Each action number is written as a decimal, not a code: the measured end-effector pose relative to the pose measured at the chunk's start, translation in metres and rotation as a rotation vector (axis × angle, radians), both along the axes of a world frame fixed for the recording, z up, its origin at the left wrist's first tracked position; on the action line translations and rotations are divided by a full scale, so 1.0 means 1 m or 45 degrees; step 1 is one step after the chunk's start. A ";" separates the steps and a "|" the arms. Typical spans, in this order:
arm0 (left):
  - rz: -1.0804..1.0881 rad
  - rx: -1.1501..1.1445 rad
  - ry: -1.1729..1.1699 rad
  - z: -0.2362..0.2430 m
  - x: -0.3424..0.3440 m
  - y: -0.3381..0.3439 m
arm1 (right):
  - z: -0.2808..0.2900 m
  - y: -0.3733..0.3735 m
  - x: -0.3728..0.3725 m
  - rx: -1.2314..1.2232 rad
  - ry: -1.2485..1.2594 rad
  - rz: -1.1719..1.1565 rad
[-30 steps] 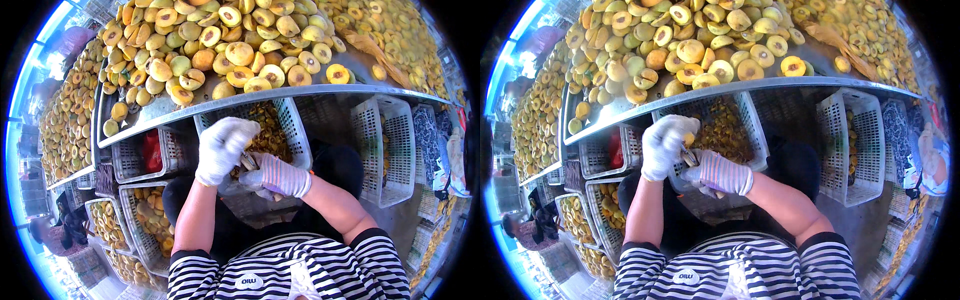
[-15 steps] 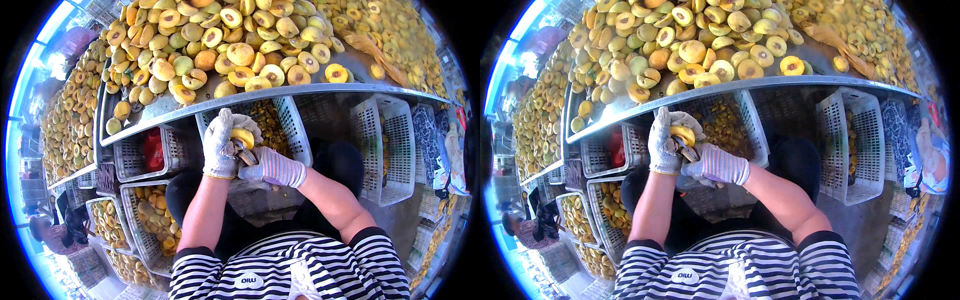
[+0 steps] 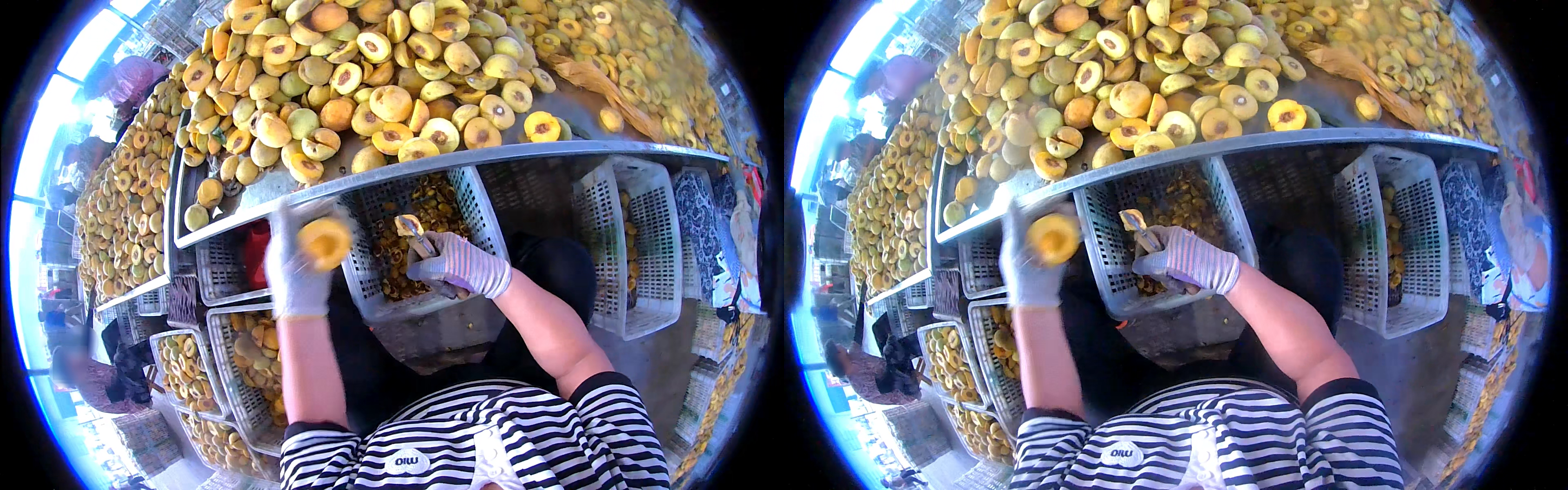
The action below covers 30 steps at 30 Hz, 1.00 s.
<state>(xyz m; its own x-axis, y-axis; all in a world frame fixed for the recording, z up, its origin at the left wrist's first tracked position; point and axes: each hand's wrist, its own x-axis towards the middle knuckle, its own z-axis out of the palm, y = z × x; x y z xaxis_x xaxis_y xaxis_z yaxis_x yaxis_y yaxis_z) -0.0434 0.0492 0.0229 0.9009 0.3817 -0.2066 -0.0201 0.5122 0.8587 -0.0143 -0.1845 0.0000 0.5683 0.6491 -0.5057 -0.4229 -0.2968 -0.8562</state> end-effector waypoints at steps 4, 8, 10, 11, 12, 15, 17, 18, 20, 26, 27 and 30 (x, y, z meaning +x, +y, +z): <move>0.302 0.922 0.331 0.034 -0.086 0.075 | -0.030 -0.008 -0.009 -0.113 -0.581 -0.103; 0.341 1.775 0.677 0.043 -0.109 0.073 | -0.028 -0.002 -0.011 -0.563 -1.146 0.033; 0.073 1.518 0.235 0.052 -0.077 0.000 | -0.024 0.001 -0.008 -0.773 -1.233 0.161; -0.139 1.667 0.122 0.038 -0.063 -0.021 | -0.023 0.001 -0.008 -0.775 -1.257 0.171; -0.318 2.050 -0.167 0.031 -0.043 -0.040 | -0.025 0.002 -0.011 -0.764 -1.284 0.186; -0.723 1.838 -0.083 -0.009 -0.007 -0.056 | -0.008 0.005 -0.016 -0.845 -1.387 0.272; -0.406 1.995 -0.313 -0.010 0.021 -0.058 | -0.034 -0.011 -0.008 -0.874 -1.349 0.184; -0.288 1.991 -0.245 0.007 0.032 -0.059 | -0.063 -0.019 -0.003 -0.982 -1.400 0.304; 0.022 2.105 -0.004 0.017 0.055 -0.032 | -0.030 -0.009 -0.001 -1.070 -1.249 0.357; -0.055 1.965 0.618 -0.023 0.120 0.059 | -0.010 0.005 0.000 -0.772 -1.121 0.247; -0.006 1.814 0.525 -0.020 0.119 0.059 | -0.012 0.003 0.001 -0.662 -1.121 0.105; -0.086 0.584 0.149 -0.002 0.102 0.050 | -0.006 0.003 0.001 -0.429 -1.068 -0.231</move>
